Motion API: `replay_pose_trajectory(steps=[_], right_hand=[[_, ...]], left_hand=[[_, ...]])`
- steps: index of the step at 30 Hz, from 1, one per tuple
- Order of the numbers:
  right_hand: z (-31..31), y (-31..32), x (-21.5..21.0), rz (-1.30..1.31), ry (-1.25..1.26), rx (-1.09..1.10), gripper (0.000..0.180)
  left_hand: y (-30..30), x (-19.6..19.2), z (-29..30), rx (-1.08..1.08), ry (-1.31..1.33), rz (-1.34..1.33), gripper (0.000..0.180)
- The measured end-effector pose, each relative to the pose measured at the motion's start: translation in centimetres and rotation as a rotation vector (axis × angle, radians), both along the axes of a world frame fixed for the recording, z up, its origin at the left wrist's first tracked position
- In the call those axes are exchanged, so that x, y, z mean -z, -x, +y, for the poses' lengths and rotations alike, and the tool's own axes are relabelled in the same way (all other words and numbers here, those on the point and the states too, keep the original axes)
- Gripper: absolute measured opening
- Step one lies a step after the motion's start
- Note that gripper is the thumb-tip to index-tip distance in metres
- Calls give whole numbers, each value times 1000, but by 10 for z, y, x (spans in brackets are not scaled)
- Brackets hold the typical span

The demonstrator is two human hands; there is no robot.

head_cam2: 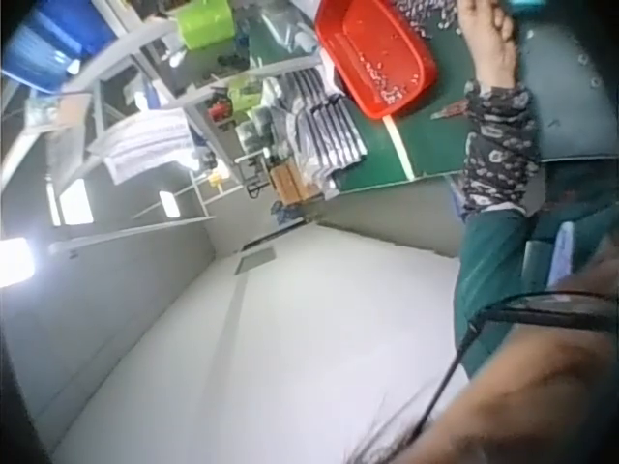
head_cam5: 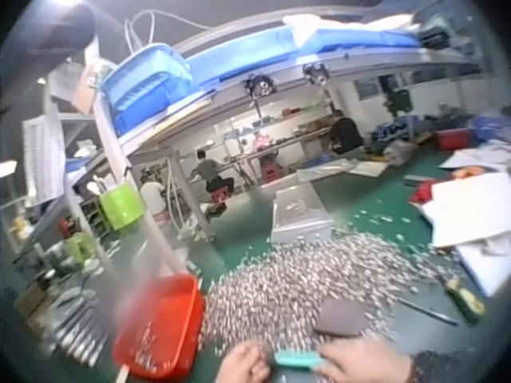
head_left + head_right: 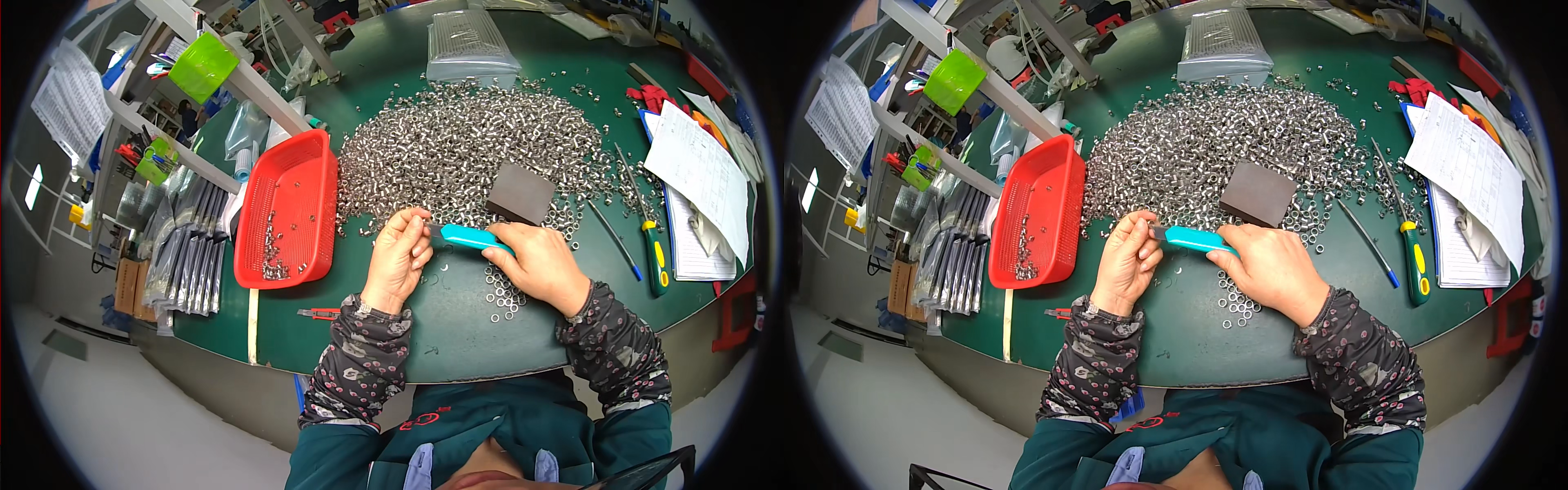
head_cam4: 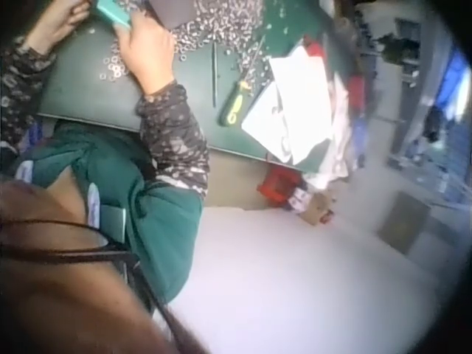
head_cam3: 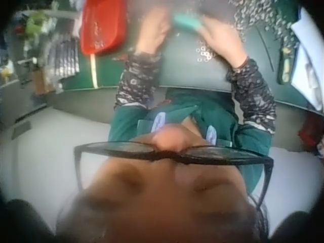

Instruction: The recorder uses a handheld blue tool to process or assemble small metal rings at a factory workstation.

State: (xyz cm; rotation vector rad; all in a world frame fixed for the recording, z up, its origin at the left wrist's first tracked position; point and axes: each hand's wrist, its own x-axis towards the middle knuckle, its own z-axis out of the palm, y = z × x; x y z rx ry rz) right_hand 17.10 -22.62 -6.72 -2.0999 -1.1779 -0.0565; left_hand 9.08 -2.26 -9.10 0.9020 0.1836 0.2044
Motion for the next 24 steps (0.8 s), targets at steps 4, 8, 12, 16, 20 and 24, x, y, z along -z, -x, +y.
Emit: replay_pose_trajectory(steps=[4, 8, 12, 16, 20, 24], right_hand=[[0, 0, 0, -1, -18, -9, 24], [0, 1, -2, -29, 6, 14, 24], [1, 2, -2, -65, 23, 38, 24], [2, 2, -1, -111, 28, 46, 24], [2, 1, 2, -168, 3, 56, 24], [3, 0, 1, -210, -23, 52, 24]], left_hand=[[1, 0, 0, -7, -13, 9, 13], [1, -3, -3, -49, -24, 20, 14], [2, -3, -3, -73, -38, 29, 14], [2, -3, -4, -75, -31, 28, 14], [1, -1, -4, -64, -11, 12, 15], [1, -1, -5, -56, -8, -4, 16]])
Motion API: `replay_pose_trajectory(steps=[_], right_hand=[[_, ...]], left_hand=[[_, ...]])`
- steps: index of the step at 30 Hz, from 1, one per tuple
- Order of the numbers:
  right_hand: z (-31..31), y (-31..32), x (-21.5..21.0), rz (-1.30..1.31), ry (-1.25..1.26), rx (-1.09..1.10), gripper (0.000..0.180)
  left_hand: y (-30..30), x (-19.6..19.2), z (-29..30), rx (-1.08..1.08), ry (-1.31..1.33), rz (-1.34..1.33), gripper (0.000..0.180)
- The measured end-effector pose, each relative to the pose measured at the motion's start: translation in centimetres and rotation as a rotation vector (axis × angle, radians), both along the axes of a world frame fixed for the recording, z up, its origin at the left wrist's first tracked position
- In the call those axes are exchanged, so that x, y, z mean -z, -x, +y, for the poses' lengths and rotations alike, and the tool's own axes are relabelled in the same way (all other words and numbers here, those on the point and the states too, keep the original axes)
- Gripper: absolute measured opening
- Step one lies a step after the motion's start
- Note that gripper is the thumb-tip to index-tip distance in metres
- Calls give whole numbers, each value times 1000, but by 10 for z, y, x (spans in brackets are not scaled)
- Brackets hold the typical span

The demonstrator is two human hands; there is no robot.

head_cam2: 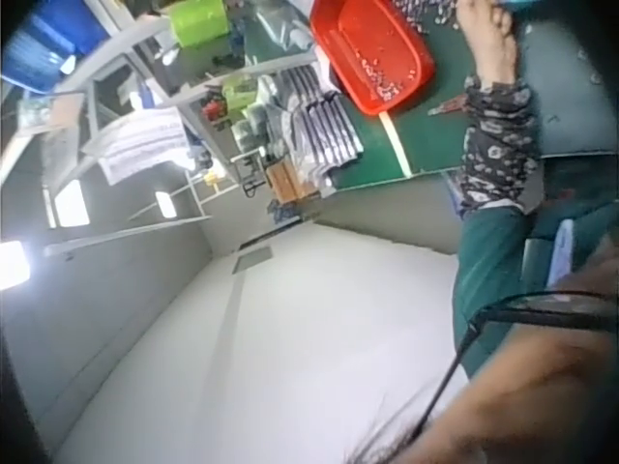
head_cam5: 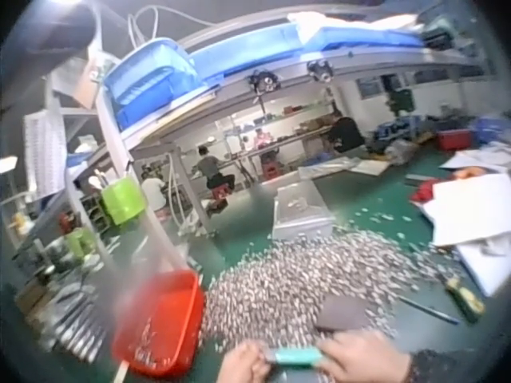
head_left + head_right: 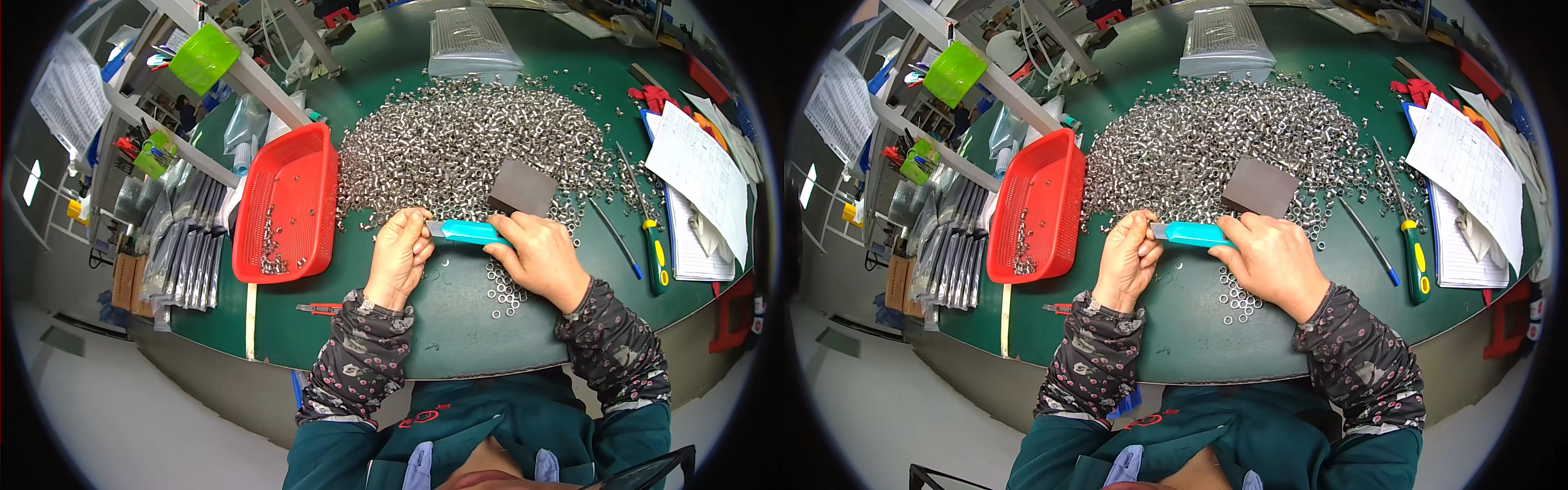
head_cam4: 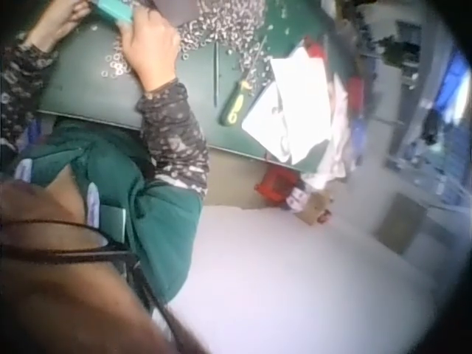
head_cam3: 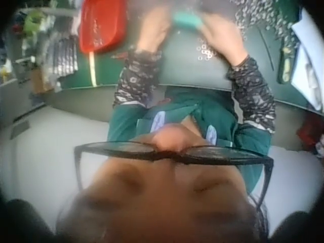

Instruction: The recorder uses a handheld blue tool to process or assemble small metal rings at a factory workstation.

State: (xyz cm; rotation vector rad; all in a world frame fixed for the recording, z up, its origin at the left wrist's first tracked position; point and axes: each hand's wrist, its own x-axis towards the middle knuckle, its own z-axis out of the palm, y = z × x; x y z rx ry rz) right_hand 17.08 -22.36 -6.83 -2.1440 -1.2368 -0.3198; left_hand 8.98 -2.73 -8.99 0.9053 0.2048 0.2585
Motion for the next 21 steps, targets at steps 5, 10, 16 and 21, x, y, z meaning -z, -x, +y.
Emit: replay_pose_trajectory(steps=[5, 10, 16, 21], right_hand=[[1, -1, 2, -47, -10, 1, 25], [0, 0, 2, -86, -6, 13, 26], [0, 0, 0, -132, 8, 18, 27], [-1, 0, 0, -170, 12, 20, 27]], left_hand=[[0, 0, 0, -4, -44, -14, 15], [0, -2, -1, -44, -108, 21, 15], [1, -4, -3, -74, -158, 34, 16], [0, -5, -3, -90, -232, 57, 17]])
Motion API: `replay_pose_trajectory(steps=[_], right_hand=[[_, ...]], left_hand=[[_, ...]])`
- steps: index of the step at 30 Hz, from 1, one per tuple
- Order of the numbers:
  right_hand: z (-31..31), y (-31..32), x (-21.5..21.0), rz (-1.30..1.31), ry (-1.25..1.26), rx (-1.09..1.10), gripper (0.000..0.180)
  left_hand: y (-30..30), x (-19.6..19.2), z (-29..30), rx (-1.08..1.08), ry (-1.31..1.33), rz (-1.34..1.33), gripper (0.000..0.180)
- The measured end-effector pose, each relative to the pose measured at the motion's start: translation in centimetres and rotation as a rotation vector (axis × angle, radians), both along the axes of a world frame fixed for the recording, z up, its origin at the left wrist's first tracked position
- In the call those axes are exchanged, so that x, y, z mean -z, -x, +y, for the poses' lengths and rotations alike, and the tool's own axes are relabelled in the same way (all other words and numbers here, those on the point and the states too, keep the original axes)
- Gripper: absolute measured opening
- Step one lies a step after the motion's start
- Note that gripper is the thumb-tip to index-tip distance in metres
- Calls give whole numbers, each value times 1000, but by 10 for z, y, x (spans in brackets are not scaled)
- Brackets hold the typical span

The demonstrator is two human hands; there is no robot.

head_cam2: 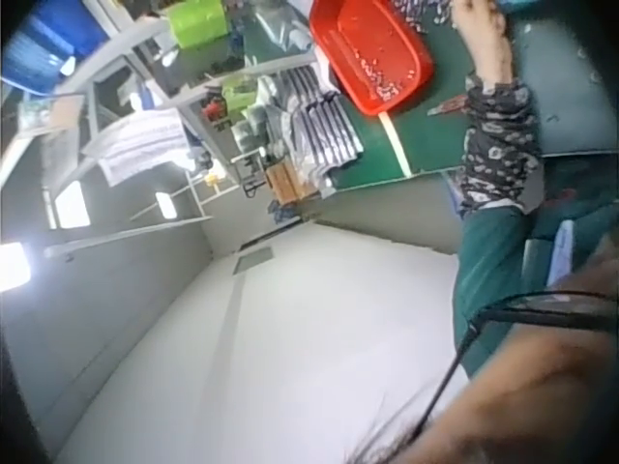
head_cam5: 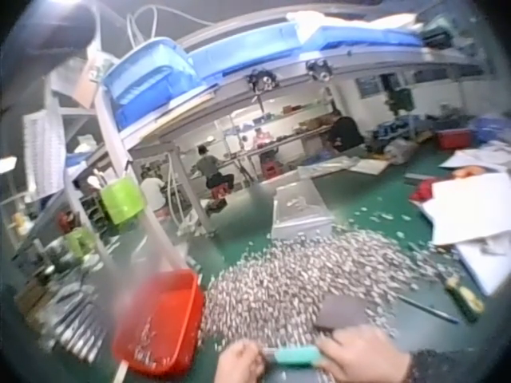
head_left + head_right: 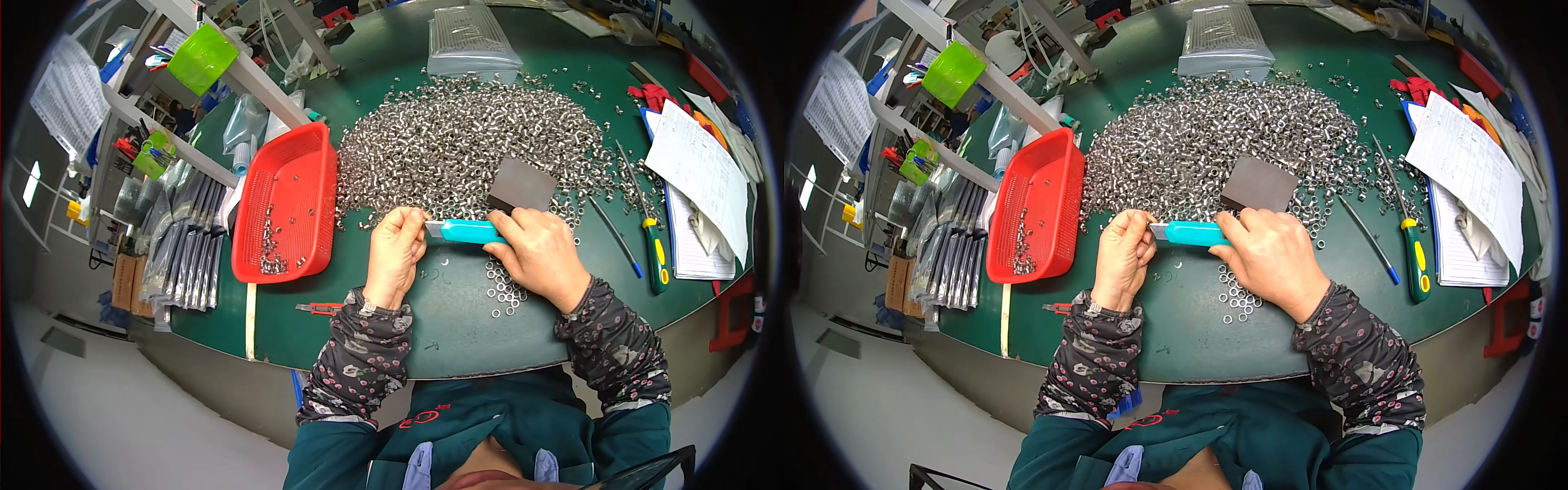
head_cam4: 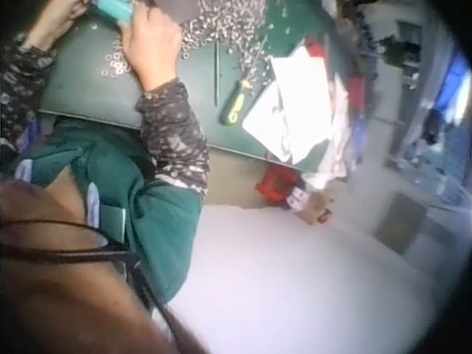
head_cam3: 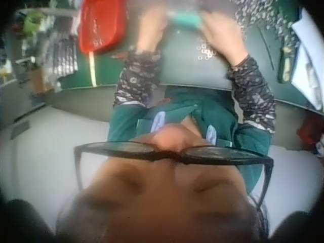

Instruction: The recorder uses a handheld blue tool to process or assemble small metal rings at a factory workstation.

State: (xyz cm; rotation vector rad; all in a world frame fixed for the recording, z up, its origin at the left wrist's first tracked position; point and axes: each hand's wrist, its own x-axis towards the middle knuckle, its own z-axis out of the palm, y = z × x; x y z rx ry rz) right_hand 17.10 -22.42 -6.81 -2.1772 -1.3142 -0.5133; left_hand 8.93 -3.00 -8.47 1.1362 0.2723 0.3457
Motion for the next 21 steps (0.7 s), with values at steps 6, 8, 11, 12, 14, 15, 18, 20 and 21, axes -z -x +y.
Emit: replay_pose_trajectory(steps=[6, 8, 11, 12, 14, 15, 18, 20, 21], right_hand=[[1, 0, 1, -29, -9, 3, 28], [1, 1, 1, -30, -5, 5, 28], [1, 1, 1, -35, -1, 7, 28], [0, 1, 1, -39, 1, 10, 28], [0, 1, 0, -40, 2, 9, 28], [0, 1, 0, -40, 1, 4, 28], [1, 1, -1, -51, 2, 3, 28], [1, 1, -1, -54, 3, 6, 28], [1, 2, -1, -57, 3, 6, 29]], left_hand=[[0, -2, -1, -27, -67, 25, 19], [0, -2, 0, -19, -85, 31, 19], [0, -1, 1, -14, -110, 41, 18], [0, -1, 1, -13, -117, 42, 19], [-1, -1, 1, -11, -115, 46, 18], [0, -1, 1, -12, -114, 51, 18], [0, -1, 2, -15, -109, 59, 19], [0, -2, 0, -18, -117, 61, 20], [0, -3, -1, -24, -126, 62, 22]])
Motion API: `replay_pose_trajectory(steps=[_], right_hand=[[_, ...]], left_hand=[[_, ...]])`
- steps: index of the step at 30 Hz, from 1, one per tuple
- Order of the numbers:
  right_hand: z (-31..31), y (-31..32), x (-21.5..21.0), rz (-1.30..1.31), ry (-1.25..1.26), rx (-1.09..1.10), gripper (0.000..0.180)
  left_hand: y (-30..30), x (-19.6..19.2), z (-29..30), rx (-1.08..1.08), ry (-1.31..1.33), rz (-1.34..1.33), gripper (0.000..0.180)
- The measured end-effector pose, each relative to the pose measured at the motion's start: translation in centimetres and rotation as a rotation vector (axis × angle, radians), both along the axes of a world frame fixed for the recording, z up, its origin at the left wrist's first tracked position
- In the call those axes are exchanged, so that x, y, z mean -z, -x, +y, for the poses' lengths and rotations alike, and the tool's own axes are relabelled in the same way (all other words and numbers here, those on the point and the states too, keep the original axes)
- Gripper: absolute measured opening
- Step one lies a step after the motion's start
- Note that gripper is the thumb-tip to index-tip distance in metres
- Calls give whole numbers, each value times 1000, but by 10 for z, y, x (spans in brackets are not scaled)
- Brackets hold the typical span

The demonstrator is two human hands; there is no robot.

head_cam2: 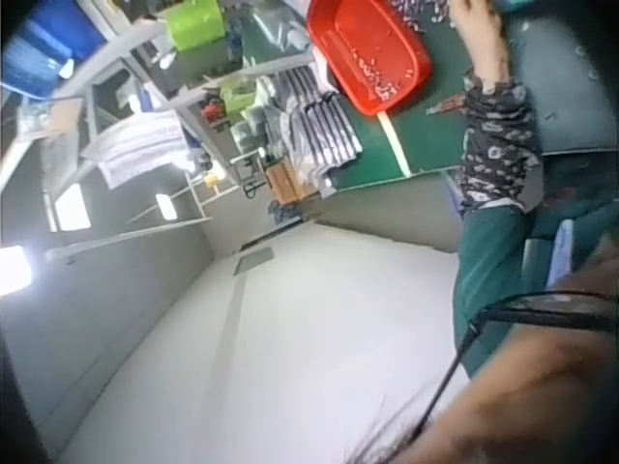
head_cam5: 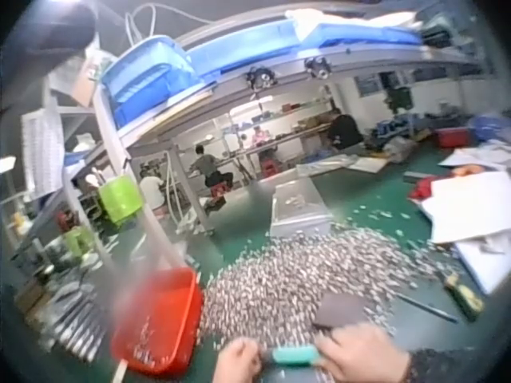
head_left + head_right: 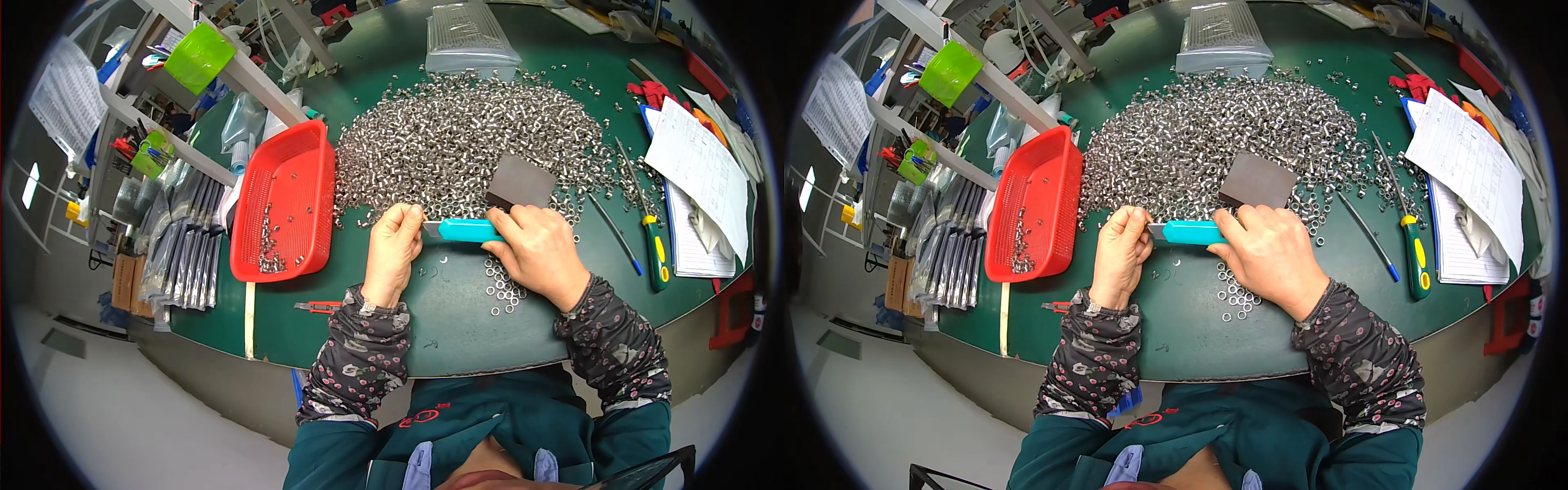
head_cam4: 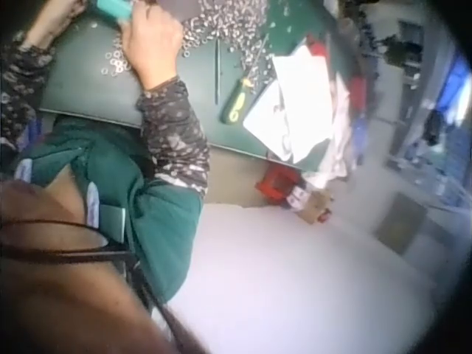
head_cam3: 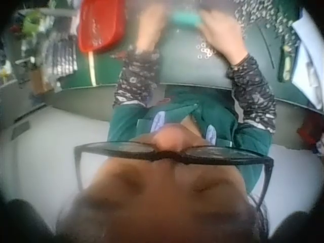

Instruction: The recorder uses a handheld blue tool to process or assemble small metal rings at a factory workstation.

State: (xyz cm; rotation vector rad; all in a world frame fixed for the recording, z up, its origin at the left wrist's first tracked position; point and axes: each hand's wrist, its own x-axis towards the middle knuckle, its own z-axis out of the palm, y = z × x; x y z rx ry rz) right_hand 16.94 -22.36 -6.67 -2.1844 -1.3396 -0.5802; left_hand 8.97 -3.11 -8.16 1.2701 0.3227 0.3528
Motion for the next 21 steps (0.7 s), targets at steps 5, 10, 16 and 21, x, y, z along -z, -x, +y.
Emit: replay_pose_trajectory(steps=[5, 10, 16, 21], right_hand=[[0, 0, 0, -6, -3, -2, 29], [0, 0, 0, -8, -1, -4, 29], [0, 0, 0, 4, -4, -6, 29], [-1, 1, -1, 52, 6, -25, 31]], left_hand=[[1, -1, 0, -7, 2, 14, 22], [1, -1, -1, -6, 4, 21, 23], [1, -3, -2, -7, 10, 45, 25], [-1, -1, 0, -21, 38, 57, 26]])
